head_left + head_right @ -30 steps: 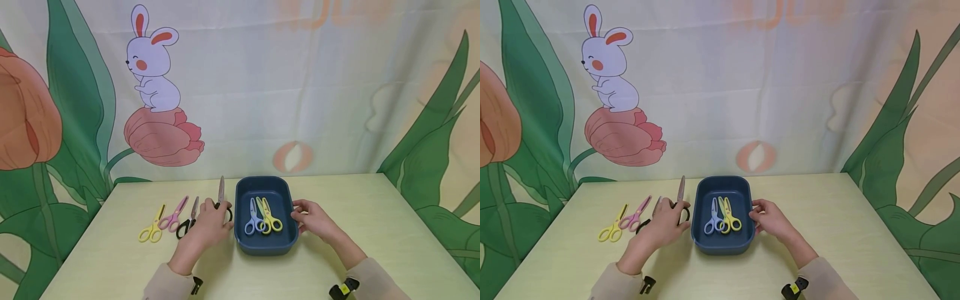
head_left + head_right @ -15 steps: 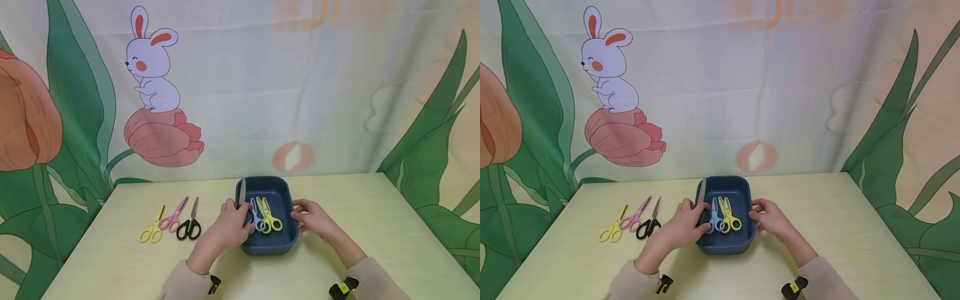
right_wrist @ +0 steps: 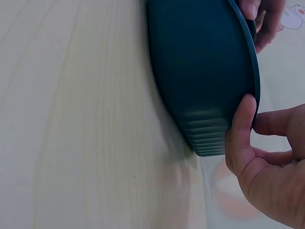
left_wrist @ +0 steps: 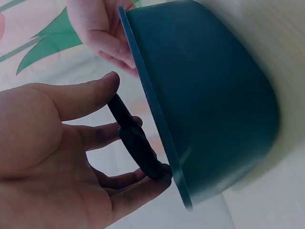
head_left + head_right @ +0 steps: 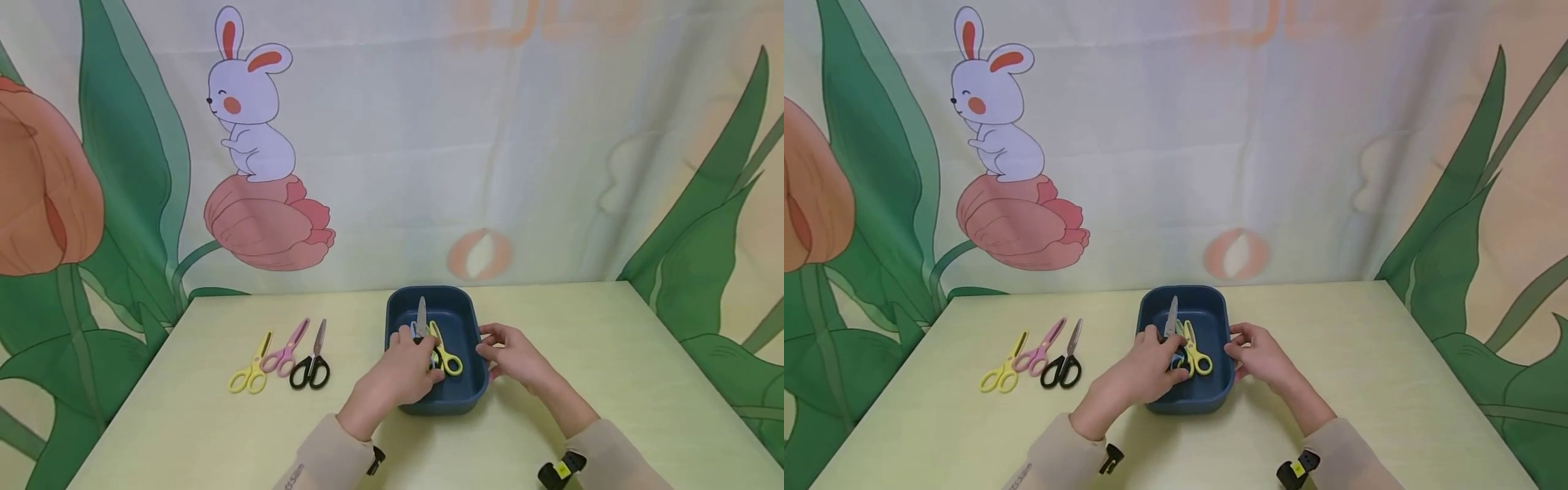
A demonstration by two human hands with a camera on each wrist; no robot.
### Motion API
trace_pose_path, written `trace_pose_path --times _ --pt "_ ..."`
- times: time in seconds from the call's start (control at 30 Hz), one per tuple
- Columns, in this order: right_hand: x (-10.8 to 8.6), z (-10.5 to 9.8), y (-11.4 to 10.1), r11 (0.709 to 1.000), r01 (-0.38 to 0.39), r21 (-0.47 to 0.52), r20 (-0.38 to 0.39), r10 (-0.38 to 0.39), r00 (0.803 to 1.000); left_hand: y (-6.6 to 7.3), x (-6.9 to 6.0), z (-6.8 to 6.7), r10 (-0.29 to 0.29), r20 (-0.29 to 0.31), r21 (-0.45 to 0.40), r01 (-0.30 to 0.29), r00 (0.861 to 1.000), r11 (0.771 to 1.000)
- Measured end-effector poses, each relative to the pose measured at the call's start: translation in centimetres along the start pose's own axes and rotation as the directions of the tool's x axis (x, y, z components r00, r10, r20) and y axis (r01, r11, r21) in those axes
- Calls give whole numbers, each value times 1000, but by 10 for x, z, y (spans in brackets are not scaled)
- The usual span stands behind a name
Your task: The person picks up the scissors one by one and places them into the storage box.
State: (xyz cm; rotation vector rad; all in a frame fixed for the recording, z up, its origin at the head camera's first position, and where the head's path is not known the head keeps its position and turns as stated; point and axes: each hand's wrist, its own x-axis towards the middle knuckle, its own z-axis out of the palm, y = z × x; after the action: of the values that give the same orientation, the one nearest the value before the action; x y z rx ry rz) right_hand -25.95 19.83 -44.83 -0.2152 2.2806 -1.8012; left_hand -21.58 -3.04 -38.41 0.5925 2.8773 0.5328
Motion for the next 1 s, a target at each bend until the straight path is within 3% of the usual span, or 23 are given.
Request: trace_pose_path --times 0.27,0.6,0.8,1.0 --pt "0 -4 1 1000 -7 -2 10 7 1000 19 22 8 -61 71 17 60 996 998" --pt "1 -4 2 1000 -7 -3 10 7 1000 31 36 24 -86 173 155 59 981 986" --pt "2 -2 5 1000 0 -11 3 0 1000 34 37 30 -119 182 205 81 976 975" --pt "2 0 3 1000 9 -25 1 -9 1000 33 40 31 -104 149 228 68 983 971"
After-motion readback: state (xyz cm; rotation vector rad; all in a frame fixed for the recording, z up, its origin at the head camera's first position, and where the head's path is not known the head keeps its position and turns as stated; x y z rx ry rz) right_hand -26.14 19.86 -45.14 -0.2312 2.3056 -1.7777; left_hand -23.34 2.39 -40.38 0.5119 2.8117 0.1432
